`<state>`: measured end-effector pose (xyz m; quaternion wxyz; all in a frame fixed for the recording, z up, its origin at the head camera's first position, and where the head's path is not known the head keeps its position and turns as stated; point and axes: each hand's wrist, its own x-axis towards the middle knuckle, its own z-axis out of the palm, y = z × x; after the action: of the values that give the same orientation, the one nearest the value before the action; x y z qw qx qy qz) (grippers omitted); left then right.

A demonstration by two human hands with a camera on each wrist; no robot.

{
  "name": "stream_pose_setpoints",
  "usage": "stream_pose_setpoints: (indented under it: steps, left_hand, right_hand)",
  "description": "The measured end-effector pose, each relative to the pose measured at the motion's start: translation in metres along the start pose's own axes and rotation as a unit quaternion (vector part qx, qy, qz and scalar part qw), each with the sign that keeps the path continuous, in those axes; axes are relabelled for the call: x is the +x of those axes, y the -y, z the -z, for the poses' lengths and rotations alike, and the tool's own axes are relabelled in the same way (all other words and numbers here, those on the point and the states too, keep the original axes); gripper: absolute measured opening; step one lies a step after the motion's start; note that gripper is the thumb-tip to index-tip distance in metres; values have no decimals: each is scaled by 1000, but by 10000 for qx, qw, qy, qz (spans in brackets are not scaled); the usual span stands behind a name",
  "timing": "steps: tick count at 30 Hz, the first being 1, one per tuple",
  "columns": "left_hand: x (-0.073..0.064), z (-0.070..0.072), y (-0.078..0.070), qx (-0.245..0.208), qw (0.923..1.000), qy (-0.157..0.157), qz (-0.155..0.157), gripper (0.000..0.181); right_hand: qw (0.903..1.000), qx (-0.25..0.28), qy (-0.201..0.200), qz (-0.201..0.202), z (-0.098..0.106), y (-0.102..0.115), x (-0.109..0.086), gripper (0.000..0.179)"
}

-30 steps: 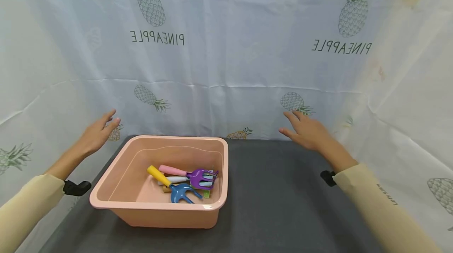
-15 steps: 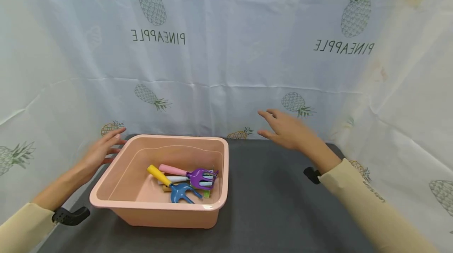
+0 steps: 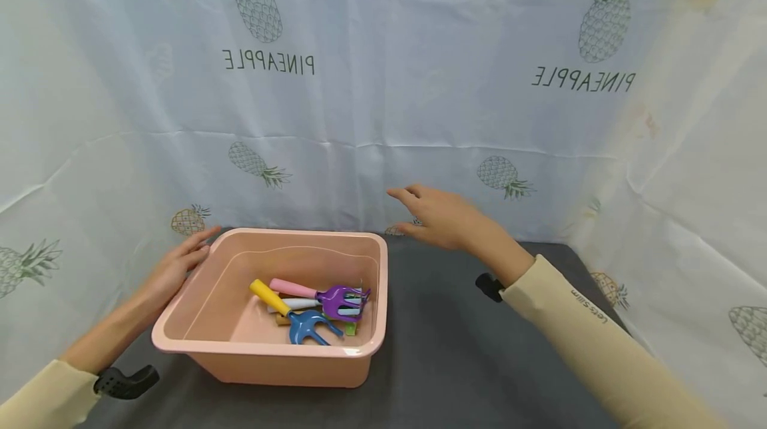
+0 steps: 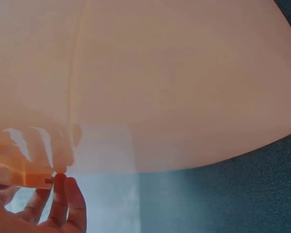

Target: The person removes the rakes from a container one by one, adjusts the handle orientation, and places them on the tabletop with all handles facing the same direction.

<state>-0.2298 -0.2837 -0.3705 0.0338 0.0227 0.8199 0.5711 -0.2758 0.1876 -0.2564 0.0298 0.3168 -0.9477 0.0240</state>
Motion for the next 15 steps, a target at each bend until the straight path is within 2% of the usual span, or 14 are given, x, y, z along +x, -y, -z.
stream_pose_setpoints:
  steps: [9,15]
  left_hand:
    - [2,-4,4,91,9999,-87,-21,52]
    - [2,-4,7,58,9999,-115,-92,52]
  right_hand:
    - [9996,-24,71,283,3,27,23,72]
    - [9975,437,190,525,-1,50,44,69]
